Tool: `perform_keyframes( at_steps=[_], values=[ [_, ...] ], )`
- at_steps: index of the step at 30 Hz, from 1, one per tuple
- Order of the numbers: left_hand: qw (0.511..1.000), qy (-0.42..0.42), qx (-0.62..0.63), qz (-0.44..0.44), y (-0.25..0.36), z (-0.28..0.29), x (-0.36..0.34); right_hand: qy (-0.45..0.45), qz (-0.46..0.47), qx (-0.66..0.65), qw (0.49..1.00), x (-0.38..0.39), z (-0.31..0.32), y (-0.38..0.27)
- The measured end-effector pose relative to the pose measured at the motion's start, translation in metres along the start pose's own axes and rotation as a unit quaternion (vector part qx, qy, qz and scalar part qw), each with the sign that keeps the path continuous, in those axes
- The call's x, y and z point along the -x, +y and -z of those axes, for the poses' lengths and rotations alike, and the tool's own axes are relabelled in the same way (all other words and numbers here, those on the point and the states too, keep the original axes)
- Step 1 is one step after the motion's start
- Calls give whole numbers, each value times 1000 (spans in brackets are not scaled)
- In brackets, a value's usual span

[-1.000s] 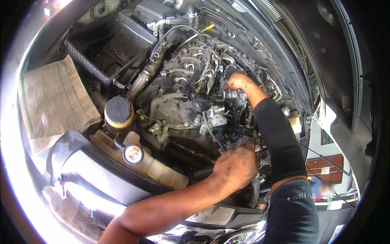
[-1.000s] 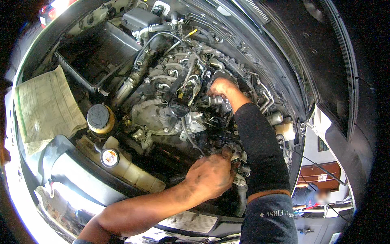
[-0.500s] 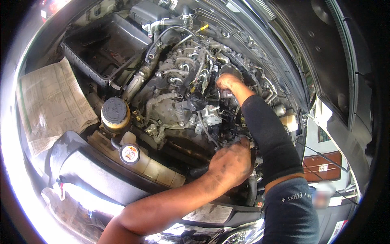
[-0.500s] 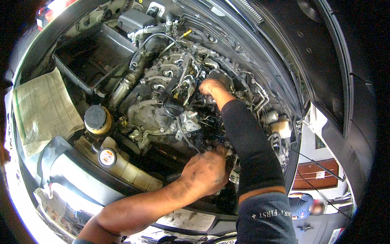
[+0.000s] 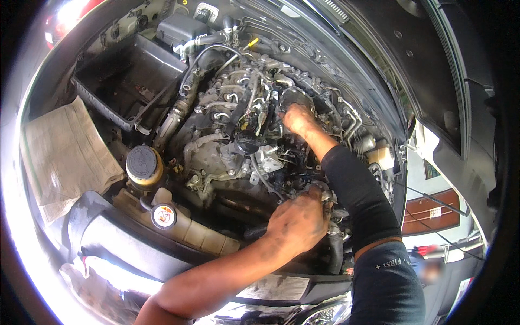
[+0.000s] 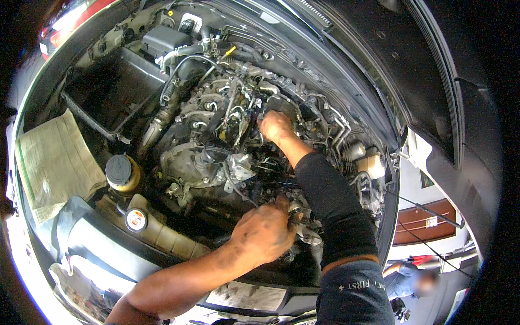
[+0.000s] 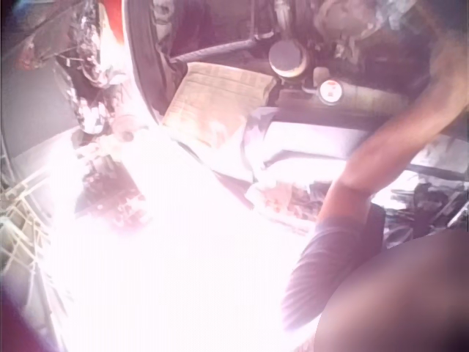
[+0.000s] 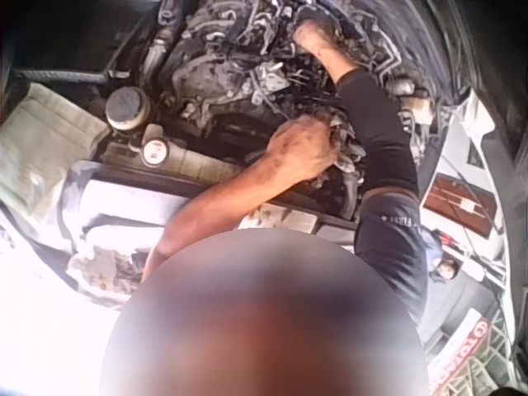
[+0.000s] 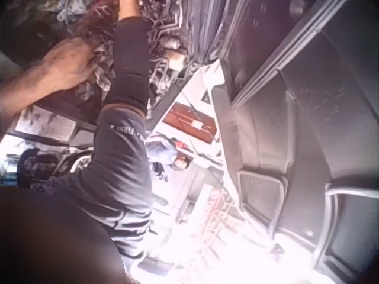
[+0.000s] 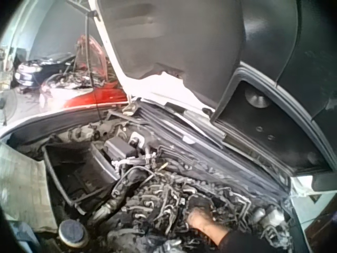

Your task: The person works on a car engine with the hood open, using a wrench to tighten bolts and adjusting hoses and components within the engine bay. The hands move between different parts of the engine, manipulating tools and engine parts throughout the clip.

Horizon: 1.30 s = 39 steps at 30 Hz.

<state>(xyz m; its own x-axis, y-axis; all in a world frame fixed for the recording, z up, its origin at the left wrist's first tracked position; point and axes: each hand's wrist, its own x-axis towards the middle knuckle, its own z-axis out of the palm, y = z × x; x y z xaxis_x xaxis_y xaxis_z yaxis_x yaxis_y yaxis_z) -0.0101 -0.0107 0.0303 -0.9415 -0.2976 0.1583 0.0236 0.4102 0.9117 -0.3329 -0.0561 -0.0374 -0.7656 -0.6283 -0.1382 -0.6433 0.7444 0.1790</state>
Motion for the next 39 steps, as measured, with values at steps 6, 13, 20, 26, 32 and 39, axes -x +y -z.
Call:
perform_keyframes(
  at_steps=[6,13,20,26,32,39],
  values=[
    [1000,-23,11,12,4,6,-1,79,43,-66,994,24,1,1],
    [995,-75,2,59,9,9,-6,59,60,-6,996,22,0,-6],
    [996,-73,-18,50,20,10,-12,-50,-92,-96,990,23,34,-13],
    [995,-78,-20,52,16,10,-9,-14,-25,-97,995,19,22,-9],
    [998,-66,-23,8,11,8,-10,-36,19,-59,997,27,24,-16],
    [999,-51,-6,7,17,10,-9,-16,-54,-24,998,26,25,-29]
  ],
)
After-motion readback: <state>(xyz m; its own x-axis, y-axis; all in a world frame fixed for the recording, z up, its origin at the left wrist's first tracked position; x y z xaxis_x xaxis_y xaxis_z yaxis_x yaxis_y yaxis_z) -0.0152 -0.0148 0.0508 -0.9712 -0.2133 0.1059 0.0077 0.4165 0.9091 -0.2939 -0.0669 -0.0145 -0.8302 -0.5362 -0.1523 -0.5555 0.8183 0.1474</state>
